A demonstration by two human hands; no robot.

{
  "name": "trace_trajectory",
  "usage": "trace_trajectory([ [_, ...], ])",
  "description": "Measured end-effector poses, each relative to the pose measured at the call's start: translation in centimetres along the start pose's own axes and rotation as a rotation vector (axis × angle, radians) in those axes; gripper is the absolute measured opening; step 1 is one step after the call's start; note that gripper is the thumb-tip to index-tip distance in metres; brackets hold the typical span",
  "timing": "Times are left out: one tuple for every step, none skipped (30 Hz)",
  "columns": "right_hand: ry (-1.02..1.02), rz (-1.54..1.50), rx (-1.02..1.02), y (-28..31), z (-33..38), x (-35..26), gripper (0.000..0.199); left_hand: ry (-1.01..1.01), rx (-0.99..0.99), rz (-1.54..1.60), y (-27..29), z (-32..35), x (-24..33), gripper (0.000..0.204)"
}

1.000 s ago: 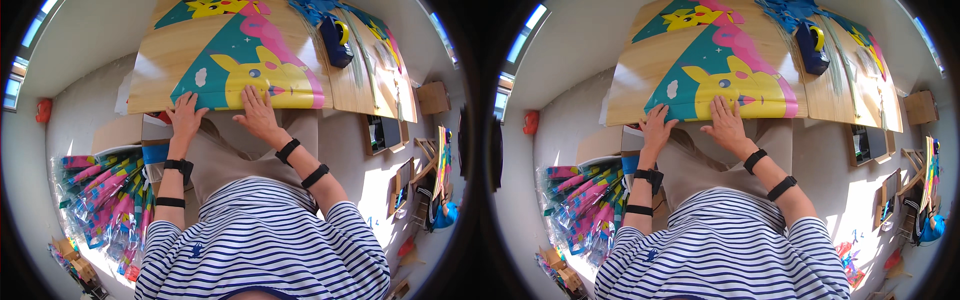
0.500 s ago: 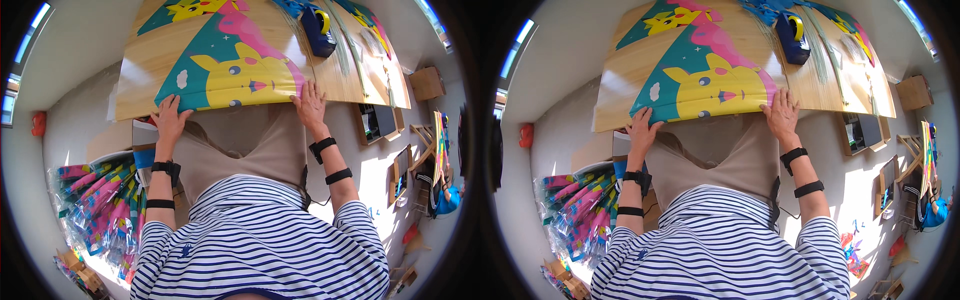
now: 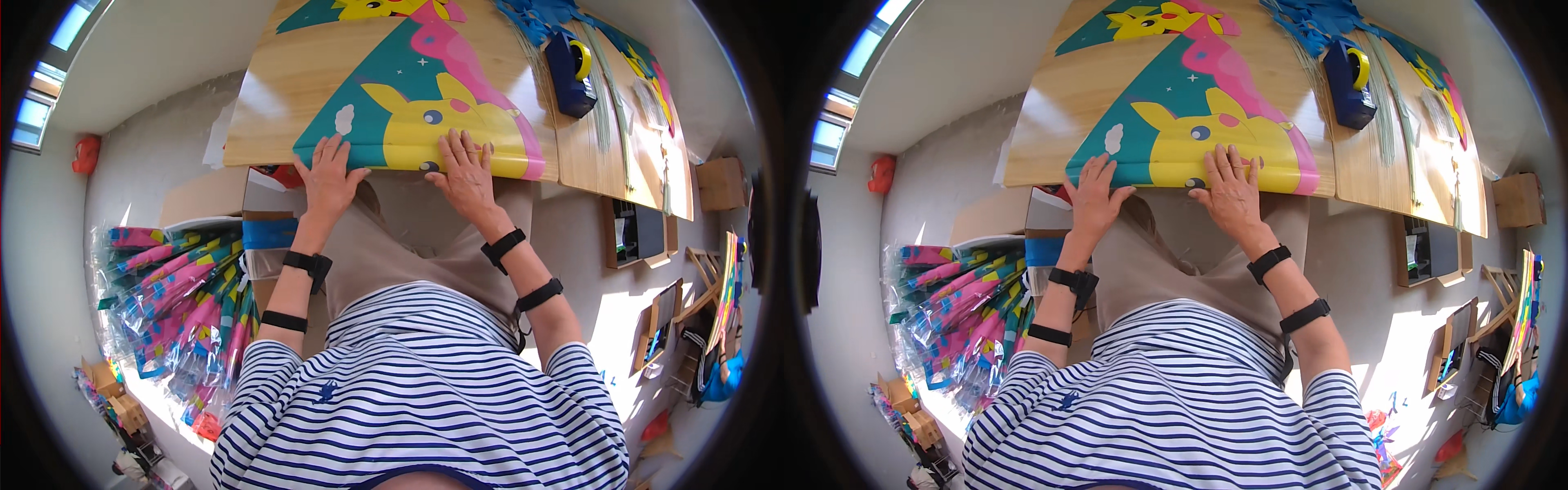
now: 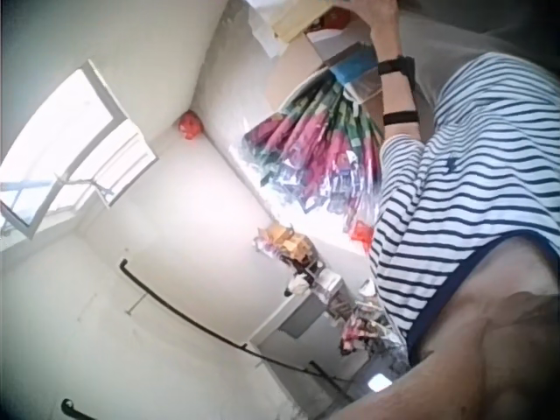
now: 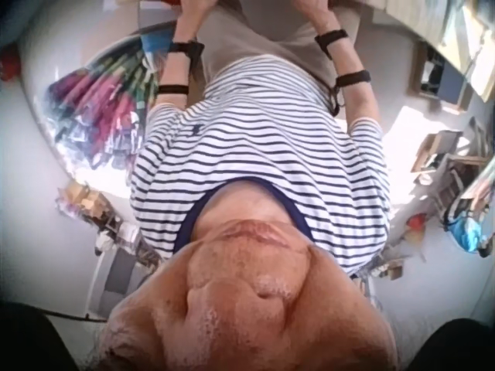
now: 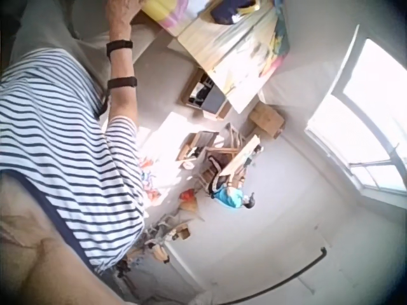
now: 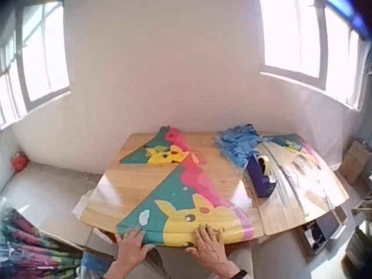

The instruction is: Assembling and packaging a plastic kite by inserting a rod and attaching string.

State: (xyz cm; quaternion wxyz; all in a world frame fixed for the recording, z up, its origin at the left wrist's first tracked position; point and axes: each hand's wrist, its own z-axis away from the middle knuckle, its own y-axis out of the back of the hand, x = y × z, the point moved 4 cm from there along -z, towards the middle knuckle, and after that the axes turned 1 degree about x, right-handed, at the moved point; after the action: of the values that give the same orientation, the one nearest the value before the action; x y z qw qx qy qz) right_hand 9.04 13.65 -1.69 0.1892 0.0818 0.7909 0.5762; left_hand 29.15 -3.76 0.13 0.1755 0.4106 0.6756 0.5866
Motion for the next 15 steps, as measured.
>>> trace_trajectory([
  [0.019,0.005,-0.013,-0.1,-0.2,-0.3,0.075,-0.037,0.012,0.019,-0.1,-0.1,1.0,0.062],
  [0.017,0.002,-0.026,-0.2,-0.4,-0.4,0.075,-0.075,-0.008,0.053,-0.5,-0.1,2.0,0.064],
  [0.016,0.0,-0.039,-0.2,-0.3,-0.6,0.075,-0.113,-0.029,0.087,-1.0,-0.2,3.1,0.067],
  [0.014,-0.005,-0.053,-0.4,-0.2,-0.8,0.075,-0.151,-0.051,0.12,-1.4,-0.1,4.0,0.07],
  [0.021,-0.003,-0.052,-0.4,-0.2,-1.0,0.075,-0.153,-0.068,0.117,-1.8,0.1,4.4,0.072],
  [0.029,-0.001,-0.052,-0.3,-0.1,-0.9,0.075,-0.154,-0.086,0.114,-2.1,0.3,4.7,0.075],
  [0.032,0.003,-0.049,-0.2,0.0,-0.8,0.075,-0.161,-0.104,0.112,-2.4,0.4,4.8,0.077],
  [0.032,0.005,-0.062,0.0,0.0,-0.9,0.076,-0.169,-0.101,0.099,-2.4,0.6,4.5,0.078],
  [0.036,0.003,-0.064,0.1,0.0,-0.9,0.076,-0.176,-0.098,0.087,-2.4,0.8,4.1,0.079],
  [0.039,0.005,-0.067,0.2,0.1,-0.8,0.076,-0.186,-0.096,0.077,-2.3,1.0,3.7,0.079],
  [0.041,0.006,-0.07,0.3,0.1,-0.8,0.076,-0.171,-0.091,0.07,-2.0,1.1,3.0,0.079],
  [0.041,-0.003,-0.073,0.2,0.1,-0.8,0.077,-0.157,-0.087,0.064,-1.7,1.1,2.1,0.078],
  [0.044,0.005,-0.084,0.2,0.1,-0.8,0.077,-0.146,-0.079,0.062,-1.5,1.1,1.4,0.077],
  [0.047,0.013,-0.095,0.2,0.1,-0.7,0.078,-0.122,-0.059,0.05,-1.3,1.1,0.4,0.076],
  [0.049,0.021,-0.107,0.1,0.0,-0.8,0.079,-0.099,-0.04,0.038,-1.1,1.2,-0.8,0.076],
])
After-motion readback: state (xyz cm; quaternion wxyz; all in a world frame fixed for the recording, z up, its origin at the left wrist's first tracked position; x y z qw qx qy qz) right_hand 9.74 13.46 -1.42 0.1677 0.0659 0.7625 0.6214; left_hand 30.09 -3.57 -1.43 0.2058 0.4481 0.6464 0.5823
